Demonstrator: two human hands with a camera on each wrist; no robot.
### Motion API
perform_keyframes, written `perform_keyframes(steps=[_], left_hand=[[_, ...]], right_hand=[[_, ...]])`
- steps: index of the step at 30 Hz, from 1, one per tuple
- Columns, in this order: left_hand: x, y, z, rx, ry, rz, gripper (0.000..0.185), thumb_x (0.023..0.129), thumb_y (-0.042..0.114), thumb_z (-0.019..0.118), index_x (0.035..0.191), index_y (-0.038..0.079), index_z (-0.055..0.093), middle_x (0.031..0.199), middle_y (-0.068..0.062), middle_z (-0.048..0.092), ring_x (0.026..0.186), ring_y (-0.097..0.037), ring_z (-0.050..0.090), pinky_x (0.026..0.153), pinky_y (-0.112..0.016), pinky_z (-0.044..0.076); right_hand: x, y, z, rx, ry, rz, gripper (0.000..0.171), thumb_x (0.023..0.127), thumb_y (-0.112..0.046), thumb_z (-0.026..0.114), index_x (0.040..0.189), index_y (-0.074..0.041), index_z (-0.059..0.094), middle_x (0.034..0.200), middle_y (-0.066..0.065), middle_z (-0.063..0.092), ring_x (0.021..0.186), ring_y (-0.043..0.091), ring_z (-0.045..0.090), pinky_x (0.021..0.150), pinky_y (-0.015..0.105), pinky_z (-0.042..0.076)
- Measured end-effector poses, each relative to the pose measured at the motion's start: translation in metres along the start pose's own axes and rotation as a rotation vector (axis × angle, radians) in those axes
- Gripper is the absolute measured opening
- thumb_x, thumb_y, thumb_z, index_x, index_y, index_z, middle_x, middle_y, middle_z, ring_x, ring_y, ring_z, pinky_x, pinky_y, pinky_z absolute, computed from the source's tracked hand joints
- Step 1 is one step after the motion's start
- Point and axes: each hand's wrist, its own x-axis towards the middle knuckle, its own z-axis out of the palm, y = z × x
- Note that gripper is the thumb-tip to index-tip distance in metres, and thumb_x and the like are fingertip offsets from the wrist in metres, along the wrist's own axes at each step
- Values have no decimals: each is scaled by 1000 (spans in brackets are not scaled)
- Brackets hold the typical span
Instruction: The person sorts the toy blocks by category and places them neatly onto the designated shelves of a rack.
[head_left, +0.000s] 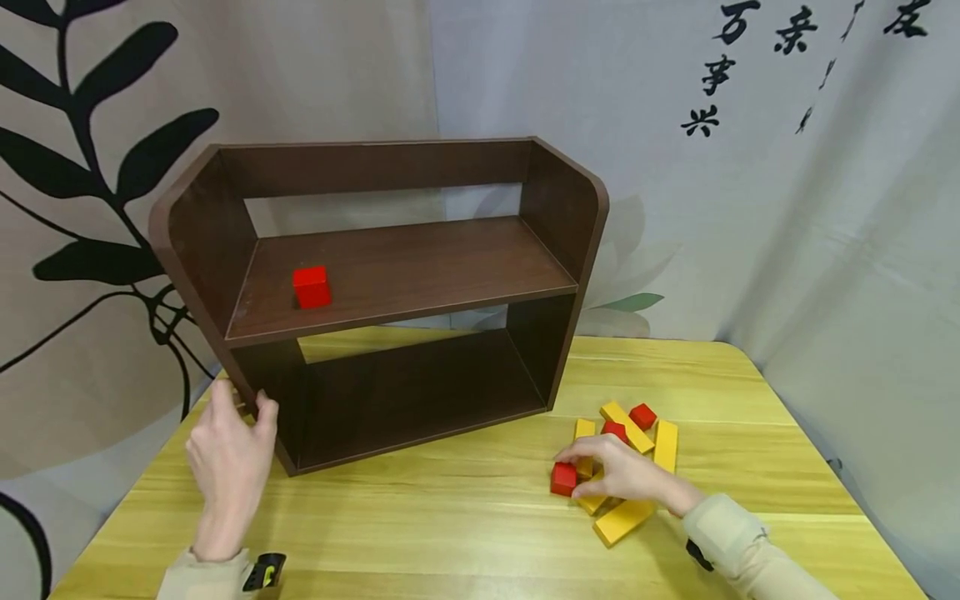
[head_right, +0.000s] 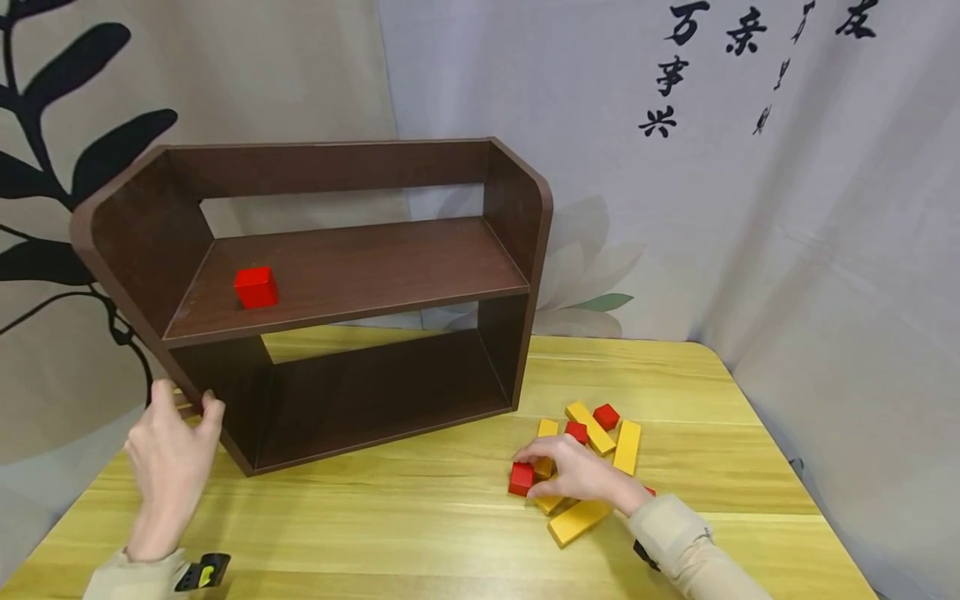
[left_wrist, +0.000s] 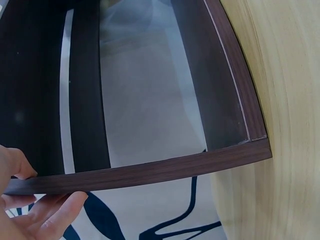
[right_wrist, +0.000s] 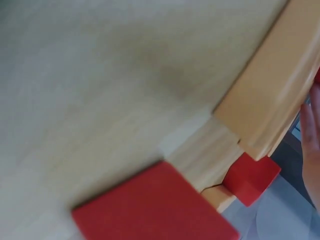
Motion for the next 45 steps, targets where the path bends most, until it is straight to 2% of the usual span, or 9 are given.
perform_keyframes(steps=[4, 10, 18, 25, 31, 39, 45], left_hand=[[0, 0, 0, 0, 3, 10, 16, 83, 5, 61, 90, -6, 51, 66, -25, 57, 45, -39, 50, 39, -39, 31], [-1, -1, 0, -3, 6, 13, 17, 83, 4, 61, 90, -6, 51, 66, -25, 57, 45, -39, 49, 39, -42, 33], [-2, -2, 1, -4, 12, 15, 17, 83, 5, 62, 89, -6, 51, 65, -24, 56, 45, -38, 49, 39, -39, 31], [-2, -2, 1, -7, 10, 17, 17, 83, 5, 61, 89, -6, 51, 64, -24, 56, 45, -37, 49, 41, -36, 30], [-2, -3, 1, -4, 3, 8, 16, 83, 6, 61, 89, -6, 51, 65, -24, 56, 47, -39, 50, 40, -42, 33], [-1, -2, 0, -9, 10, 11, 17, 83, 5, 61, 90, -6, 51, 66, -25, 57, 49, -43, 51, 41, -49, 36], [-1, -2, -1, -8, 5, 11, 17, 83, 5, 61, 90, -7, 51, 67, -26, 57, 49, -43, 52, 41, -49, 36]], right_hand=[[0, -3, 1, -15, -2, 19, 39, 78, -21, 77, 115, -12, 67, 110, -2, 69, 91, 3, 59, 77, 23, 52], [3, -5, 4, -55, 19, -9, 34, 80, -19, 75, 113, -14, 67, 109, -4, 69, 96, 6, 63, 81, 26, 53], [13, -11, 5, -92, 144, -12, 34, 80, -21, 76, 111, -15, 68, 107, -3, 70, 94, 12, 65, 81, 32, 55], [27, -22, -8, -84, 203, -2, 35, 81, -22, 74, 114, -13, 66, 111, 2, 70, 99, 19, 66, 86, 36, 54], [47, -33, -22, -104, 301, -78, 38, 77, -16, 78, 113, -10, 67, 111, 3, 70, 98, 19, 67, 84, 35, 55], [77, -57, -45, -67, 412, -183, 39, 75, -12, 79, 111, -8, 67, 109, 6, 70, 93, 17, 65, 80, 34, 55], [98, -71, -57, -30, 480, -255, 39, 74, -10, 80, 110, -9, 68, 107, 6, 71, 92, 15, 65, 79, 32, 55]])
